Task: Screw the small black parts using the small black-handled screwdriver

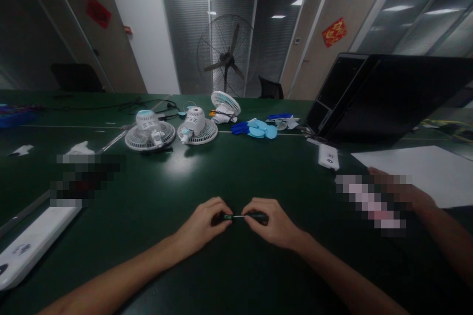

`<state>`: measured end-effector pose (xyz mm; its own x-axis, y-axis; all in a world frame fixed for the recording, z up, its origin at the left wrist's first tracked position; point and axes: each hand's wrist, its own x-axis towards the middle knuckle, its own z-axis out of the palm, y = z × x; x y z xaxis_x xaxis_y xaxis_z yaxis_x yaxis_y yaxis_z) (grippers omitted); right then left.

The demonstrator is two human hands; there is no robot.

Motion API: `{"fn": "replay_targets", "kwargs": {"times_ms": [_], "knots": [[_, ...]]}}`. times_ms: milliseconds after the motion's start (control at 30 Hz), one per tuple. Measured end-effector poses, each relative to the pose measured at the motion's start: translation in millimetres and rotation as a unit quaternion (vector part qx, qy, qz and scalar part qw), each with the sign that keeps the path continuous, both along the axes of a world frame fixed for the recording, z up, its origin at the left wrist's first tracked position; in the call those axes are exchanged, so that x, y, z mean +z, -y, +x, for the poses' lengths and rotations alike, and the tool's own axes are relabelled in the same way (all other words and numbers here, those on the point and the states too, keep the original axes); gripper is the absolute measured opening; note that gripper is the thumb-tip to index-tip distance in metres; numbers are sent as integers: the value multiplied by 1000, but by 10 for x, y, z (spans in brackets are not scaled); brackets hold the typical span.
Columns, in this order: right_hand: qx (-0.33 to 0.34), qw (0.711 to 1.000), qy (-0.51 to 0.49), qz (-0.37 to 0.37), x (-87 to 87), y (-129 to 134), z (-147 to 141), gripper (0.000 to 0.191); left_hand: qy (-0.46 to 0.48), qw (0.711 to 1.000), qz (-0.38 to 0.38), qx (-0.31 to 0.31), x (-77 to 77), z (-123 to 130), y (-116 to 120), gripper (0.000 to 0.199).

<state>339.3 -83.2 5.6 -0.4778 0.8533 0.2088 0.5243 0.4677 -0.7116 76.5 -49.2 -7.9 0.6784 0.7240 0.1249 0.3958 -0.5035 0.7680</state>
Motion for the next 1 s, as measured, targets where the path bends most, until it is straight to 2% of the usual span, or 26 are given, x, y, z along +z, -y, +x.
{"fn": "replay_targets", "kwargs": {"times_ms": [200, 367, 533, 600, 667, 733, 833, 900, 933, 1000], "knots": [[19, 1000, -10, 10, 13, 29, -89, 16, 0, 1000, 27, -5, -58, -1, -16, 15], [-14, 999, -36, 14, 23, 27, -62, 15, -29, 999, 46, -3, -23, -11, -7, 14], [-36, 998, -49, 12, 47, 24, -41, 16, -30, 997, 58, -47, -16, -128, 48, 24], [-34, 998, -48, 7, 47, 24, -36, 16, -31, 996, 59, -63, -14, -236, 2, 28], [-31, 998, -51, -1, 41, 24, -30, 16, -39, 996, 64, -58, -1, -403, -145, 30], [-26, 998, -56, -14, 34, 22, -23, 17, -56, 996, 72, -24, 24, -648, -402, 31], [-20, 998, -60, -22, 29, 19, -16, 17, -95, 987, 87, 95, 49, -1169, -893, 36], [-19, 998, -59, -20, 28, 16, -15, 17, -117, 966, 113, 203, 34, -1576, -1178, 45], [-19, 998, -58, -20, 28, 15, -15, 17, -130, 953, 123, 244, 16, -1775, -1282, 51], [-18, 998, -58, -23, 27, 14, -15, 17, -158, 935, 136, 288, -32, -2120, -1398, 59]]}}
